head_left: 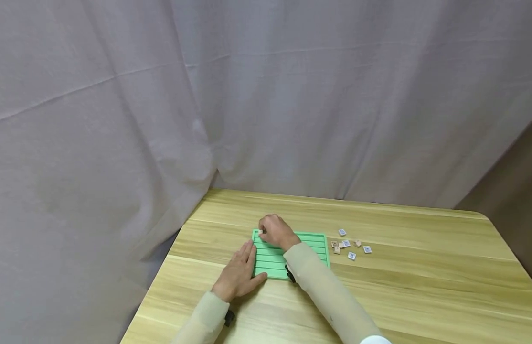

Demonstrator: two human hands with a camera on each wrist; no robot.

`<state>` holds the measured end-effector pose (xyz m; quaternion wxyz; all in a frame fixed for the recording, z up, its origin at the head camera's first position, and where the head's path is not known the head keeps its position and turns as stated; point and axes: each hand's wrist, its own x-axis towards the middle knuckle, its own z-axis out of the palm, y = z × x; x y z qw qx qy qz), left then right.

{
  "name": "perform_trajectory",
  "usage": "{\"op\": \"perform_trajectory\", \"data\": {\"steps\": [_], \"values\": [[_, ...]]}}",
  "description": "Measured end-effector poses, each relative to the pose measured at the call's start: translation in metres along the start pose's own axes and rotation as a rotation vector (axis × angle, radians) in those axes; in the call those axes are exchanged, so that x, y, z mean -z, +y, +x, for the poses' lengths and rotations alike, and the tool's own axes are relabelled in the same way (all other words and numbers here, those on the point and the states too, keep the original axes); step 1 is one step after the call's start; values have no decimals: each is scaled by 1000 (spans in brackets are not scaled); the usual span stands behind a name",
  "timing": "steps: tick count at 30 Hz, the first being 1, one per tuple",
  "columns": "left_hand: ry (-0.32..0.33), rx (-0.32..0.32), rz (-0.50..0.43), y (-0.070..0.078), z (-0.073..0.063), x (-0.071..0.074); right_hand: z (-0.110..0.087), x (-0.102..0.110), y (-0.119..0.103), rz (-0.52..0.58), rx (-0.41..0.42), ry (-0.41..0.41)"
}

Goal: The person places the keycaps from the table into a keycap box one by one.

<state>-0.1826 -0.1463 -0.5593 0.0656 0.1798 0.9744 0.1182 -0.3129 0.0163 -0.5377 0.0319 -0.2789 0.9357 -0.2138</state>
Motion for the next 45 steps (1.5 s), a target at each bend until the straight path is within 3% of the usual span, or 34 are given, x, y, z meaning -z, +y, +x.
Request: {"op": "perform_trajectory", "data": {"steps": [7, 37, 45], "values": [[-1, 4, -3, 2, 1, 0, 0, 0, -2, -21, 31, 6], [4, -5, 3, 5, 1, -3, 5, -5, -6, -131, 23, -1], [26, -14, -9, 0, 0, -3, 5, 2, -5, -23, 21, -45]]}}
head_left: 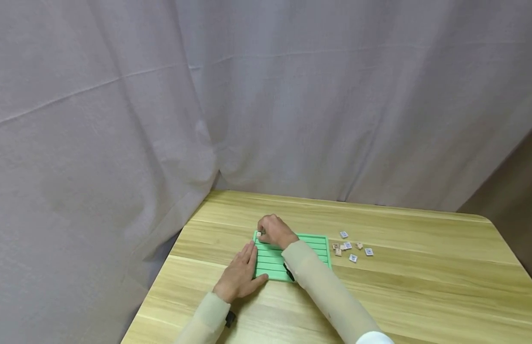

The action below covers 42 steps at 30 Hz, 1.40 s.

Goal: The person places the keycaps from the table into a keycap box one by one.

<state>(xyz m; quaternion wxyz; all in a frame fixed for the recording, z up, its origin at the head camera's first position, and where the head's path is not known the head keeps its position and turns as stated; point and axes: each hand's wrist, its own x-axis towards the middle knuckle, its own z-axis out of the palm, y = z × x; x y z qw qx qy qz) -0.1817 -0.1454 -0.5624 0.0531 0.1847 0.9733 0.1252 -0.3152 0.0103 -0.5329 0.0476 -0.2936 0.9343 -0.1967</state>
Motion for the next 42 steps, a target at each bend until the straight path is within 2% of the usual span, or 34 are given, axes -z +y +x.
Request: {"op": "perform_trajectory", "data": {"steps": [7, 12, 18, 26, 34, 42], "values": [[-18, 14, 9, -3, -3, 3, -10, 11, 2, -43, 16, -33], [-17, 11, 2, -4, -2, 5, -25, 32, 9, -62, 51, -37], [-19, 20, -5, -7, -1, 5, -49, 61, 29, -114, 123, -17], [-14, 20, -19, -11, -1, 6, -93, 97, 64, -161, 109, 20], [-11, 33, -34, -11, -3, 5, -142, 126, 111, -174, 31, 35], [-5, 30, -30, -10, -3, 6, -183, 133, 156, -250, 33, 48]]}}
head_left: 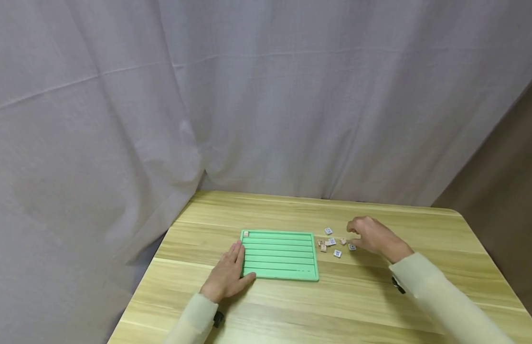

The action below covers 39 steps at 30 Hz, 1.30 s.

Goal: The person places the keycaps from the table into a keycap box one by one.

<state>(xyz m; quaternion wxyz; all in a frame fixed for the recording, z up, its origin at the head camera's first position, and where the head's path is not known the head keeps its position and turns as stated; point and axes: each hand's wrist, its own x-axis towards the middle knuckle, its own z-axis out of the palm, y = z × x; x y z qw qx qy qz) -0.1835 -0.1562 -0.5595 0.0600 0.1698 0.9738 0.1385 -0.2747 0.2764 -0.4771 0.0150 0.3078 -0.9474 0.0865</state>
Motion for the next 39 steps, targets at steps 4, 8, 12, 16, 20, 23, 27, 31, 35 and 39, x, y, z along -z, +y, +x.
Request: {"op": "perform_trajectory", "data": {"steps": [4, 8, 12, 16, 20, 23, 27, 31, 35, 39], "values": [[-1, 2, 4, -1, 0, 0, -10, -8, 10, 28, -35, -43], [3, 3, 2, -2, 1, -2, -14, -17, 15, 67, -72, -59], [7, 2, -4, -3, 1, -3, -15, -28, 18, 99, -74, -49], [5, 4, -16, -4, 2, -4, -13, -37, 19, 105, -69, -47], [1, 8, -25, -2, 2, -4, -11, -42, 19, 95, -63, -47], [0, 8, -24, -1, 2, -2, -9, -45, 20, 81, -60, -54], [-4, 9, -15, 1, 2, 0, -8, -48, 21, 70, -66, -67], [3, 6, -6, 2, 3, 2, -6, -49, 21, 73, -72, -71], [8, 7, -2, 1, 3, 2, -4, -49, 22, 78, -77, -74], [0, 10, 2, 1, 2, 1, -4, -52, 23, 78, -68, -83]]}}
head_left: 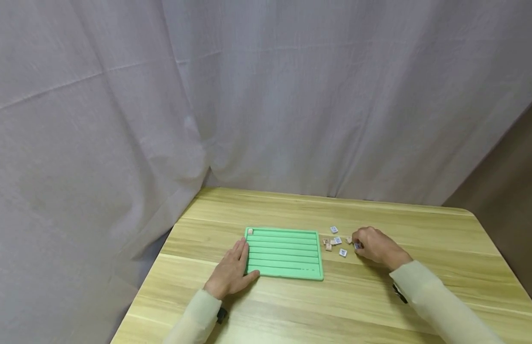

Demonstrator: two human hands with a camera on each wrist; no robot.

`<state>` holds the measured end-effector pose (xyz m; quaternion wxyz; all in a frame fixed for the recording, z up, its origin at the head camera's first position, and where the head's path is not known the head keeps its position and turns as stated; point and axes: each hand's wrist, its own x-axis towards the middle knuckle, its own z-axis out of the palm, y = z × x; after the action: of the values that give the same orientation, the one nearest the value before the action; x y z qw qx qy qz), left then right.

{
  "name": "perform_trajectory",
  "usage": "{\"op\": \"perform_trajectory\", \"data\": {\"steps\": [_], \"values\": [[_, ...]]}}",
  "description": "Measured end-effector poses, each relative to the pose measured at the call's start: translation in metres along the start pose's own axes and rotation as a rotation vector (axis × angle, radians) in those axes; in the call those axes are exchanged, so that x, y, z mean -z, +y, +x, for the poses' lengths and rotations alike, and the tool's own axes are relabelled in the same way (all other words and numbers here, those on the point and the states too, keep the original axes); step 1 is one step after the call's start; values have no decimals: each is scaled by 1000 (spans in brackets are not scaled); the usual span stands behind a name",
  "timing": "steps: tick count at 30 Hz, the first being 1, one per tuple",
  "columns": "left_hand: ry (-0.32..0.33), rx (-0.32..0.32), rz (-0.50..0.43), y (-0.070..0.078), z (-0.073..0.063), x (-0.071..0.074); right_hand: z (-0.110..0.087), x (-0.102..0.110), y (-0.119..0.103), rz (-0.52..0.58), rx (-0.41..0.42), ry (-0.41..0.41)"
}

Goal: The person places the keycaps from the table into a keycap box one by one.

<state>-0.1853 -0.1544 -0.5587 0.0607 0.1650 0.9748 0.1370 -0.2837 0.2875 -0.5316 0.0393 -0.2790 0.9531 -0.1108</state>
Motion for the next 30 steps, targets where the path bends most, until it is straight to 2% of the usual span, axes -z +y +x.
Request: {"op": "perform_trajectory", "data": {"steps": [8, 17, 30], "values": [[3, 0, -1, 1, 1, 0, -2, 1, 3, -43, 46, 28], [-8, 4, -5, 0, 0, 0, -1, 4, 2, -34, 67, 55], [-2, -4, -8, 1, -2, 1, -1, 9, -3, 12, 13, 35]]}}
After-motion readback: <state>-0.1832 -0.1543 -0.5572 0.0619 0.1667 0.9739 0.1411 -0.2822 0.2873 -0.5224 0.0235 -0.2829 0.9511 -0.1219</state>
